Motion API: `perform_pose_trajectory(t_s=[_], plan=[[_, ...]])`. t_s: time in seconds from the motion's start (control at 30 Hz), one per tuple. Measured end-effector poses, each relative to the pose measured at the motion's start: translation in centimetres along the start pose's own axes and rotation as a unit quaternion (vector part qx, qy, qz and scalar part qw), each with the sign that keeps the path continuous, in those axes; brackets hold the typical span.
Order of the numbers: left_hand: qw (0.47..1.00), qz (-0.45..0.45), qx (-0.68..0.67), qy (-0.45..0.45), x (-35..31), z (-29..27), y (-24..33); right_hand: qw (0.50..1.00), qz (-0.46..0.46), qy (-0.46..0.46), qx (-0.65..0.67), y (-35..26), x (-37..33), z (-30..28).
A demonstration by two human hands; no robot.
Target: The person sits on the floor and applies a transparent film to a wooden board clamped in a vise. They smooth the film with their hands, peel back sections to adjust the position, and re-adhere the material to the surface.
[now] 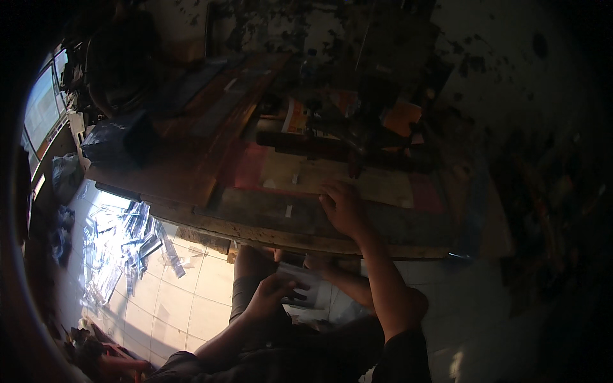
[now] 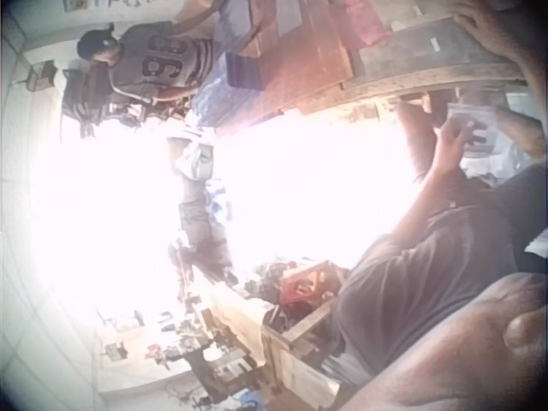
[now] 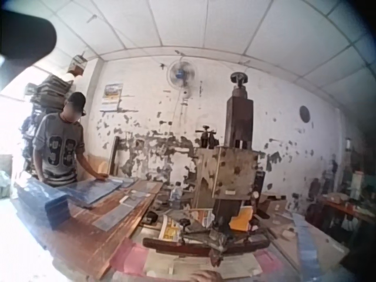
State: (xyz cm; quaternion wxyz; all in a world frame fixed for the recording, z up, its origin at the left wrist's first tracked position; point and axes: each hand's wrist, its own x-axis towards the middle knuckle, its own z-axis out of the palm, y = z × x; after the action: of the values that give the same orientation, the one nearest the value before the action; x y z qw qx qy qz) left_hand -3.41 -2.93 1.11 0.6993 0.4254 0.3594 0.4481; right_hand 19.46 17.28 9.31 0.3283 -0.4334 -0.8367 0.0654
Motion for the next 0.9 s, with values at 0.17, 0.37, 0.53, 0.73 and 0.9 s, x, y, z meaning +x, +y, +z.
perform_pose_trajectory(t_s=[0.17, 0.37, 0.53, 0.73, 0.9], plan=[[0.999, -0.021, -0.022, -0.014, 0.0, 0.1, 0.2, 1.000, 0.009, 0.014, -0.002, 0.5, -0.9, 0.6], [1.000, -0.018, -0.007, -0.010, 0.2, 0.5, 0.7, 1.000, -0.002, 0.005, -0.017, 1.1, -0.2, 1.0], [1.000, -0.007, 0.010, -0.015, 0.5, 0.8, 0.9, 0.999, 0.006, 0.003, -0.035, 1.3, 0.0, 1.0], [1.000, -0.006, 0.019, -0.011, 0.6, 0.8, 1.1, 0.999, 0.000, -0.002, -0.037, 1.3, 0.0, 1.3], [1.000, 0.002, 0.022, -0.007, 0.7, 0.6, 0.9, 0.999, 0.013, -0.008, -0.040, 1.1, -0.1, 1.3]])
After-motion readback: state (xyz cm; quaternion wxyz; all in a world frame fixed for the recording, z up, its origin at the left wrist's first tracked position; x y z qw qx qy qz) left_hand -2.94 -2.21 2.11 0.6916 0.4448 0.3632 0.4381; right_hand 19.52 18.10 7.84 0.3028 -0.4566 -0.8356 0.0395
